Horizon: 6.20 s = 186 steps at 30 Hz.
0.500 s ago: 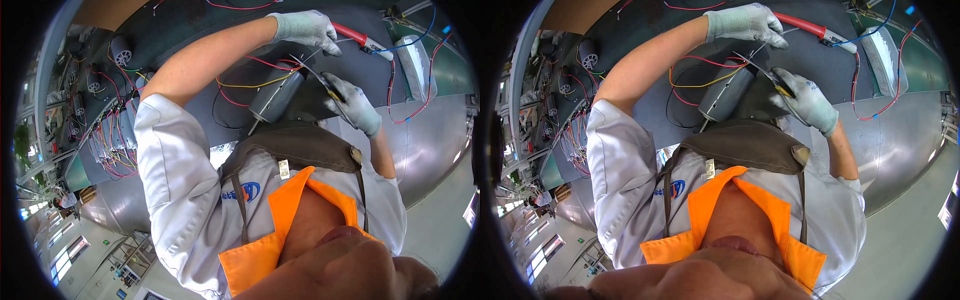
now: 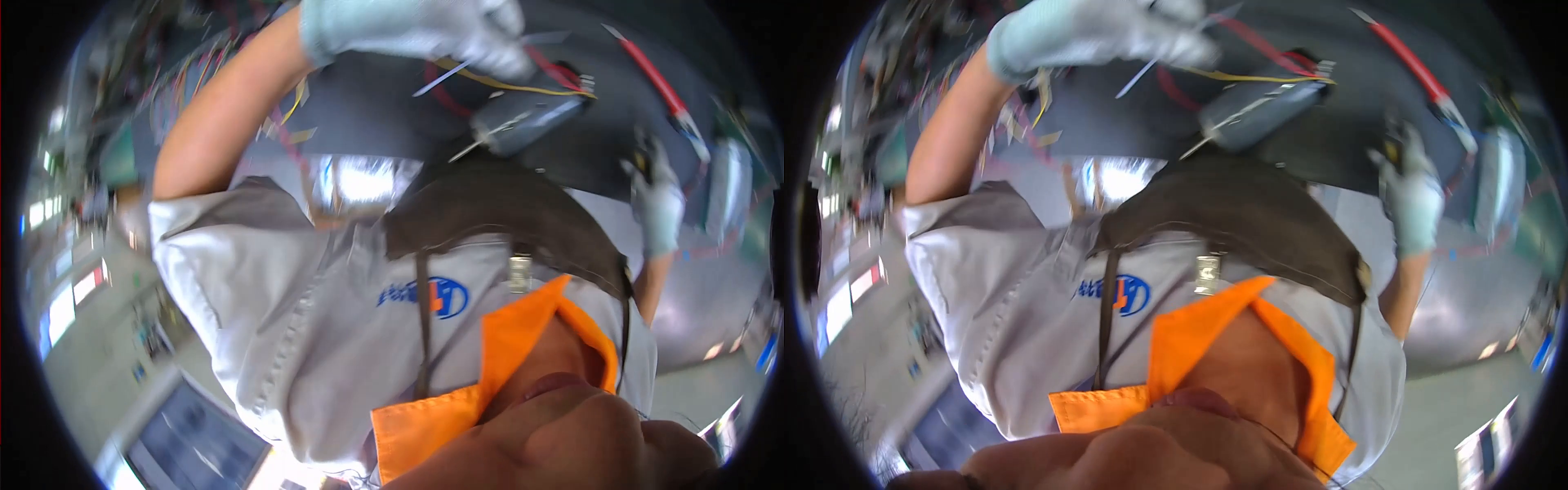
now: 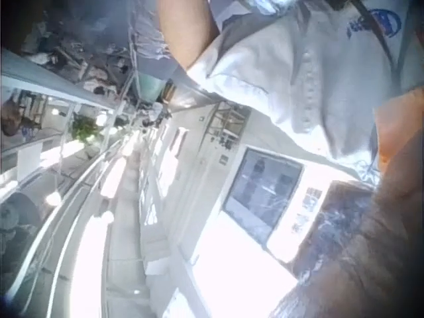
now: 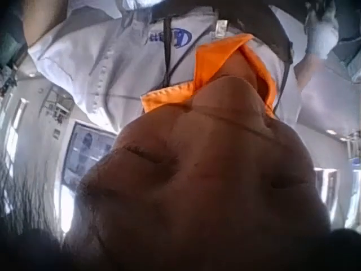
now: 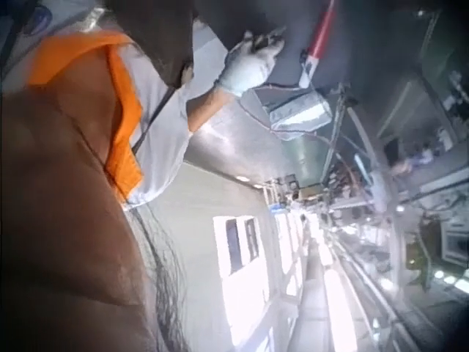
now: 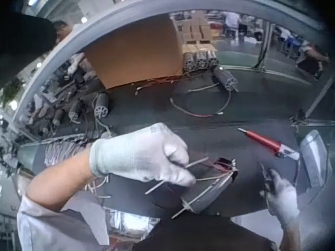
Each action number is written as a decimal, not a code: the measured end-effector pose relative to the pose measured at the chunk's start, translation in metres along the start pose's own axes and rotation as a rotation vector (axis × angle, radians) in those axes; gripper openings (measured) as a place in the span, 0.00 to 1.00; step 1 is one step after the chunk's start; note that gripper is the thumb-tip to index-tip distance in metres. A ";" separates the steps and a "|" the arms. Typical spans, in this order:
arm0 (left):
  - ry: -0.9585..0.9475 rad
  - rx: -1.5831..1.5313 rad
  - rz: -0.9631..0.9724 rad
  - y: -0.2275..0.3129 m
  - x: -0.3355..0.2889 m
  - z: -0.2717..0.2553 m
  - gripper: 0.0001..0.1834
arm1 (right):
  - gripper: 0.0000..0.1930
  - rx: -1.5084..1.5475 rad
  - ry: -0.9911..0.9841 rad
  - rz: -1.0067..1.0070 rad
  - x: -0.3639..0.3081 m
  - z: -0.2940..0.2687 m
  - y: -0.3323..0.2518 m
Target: The person assembles and wires electrical motors by hand on a production line, managing the wires with cable ties and then testing the connections with a multimeter probe. Pliers and scissors are used to manipulate the wires and cable ties.
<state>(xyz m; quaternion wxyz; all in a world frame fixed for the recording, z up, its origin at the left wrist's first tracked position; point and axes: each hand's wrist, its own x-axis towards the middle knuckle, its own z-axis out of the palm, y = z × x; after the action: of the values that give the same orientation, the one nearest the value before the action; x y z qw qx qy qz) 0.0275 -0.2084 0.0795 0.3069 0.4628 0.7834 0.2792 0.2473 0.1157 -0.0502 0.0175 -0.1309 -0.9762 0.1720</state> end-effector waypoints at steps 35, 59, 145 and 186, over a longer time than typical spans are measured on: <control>0.981 -1.207 -0.095 -0.170 0.061 0.002 0.15 | 0.20 0.802 -0.112 -0.108 0.131 0.047 -0.074; 0.721 -1.348 -0.122 -0.019 0.031 0.126 0.17 | 0.11 1.472 -0.179 0.108 0.020 -0.002 -0.107; 0.804 -1.627 0.008 -0.060 0.045 0.144 0.10 | 0.14 1.452 -0.379 0.122 0.071 0.025 -0.136; 0.814 -1.723 0.177 -0.083 0.040 0.100 0.14 | 0.45 -0.130 -0.015 -0.393 0.156 -0.067 -0.018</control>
<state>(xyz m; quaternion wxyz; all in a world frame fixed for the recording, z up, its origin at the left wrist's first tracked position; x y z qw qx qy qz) 0.0401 -0.1915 -0.0553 0.2238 0.0027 0.3174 0.9215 0.0974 0.1622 0.0173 0.0350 0.0628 -0.9921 0.1030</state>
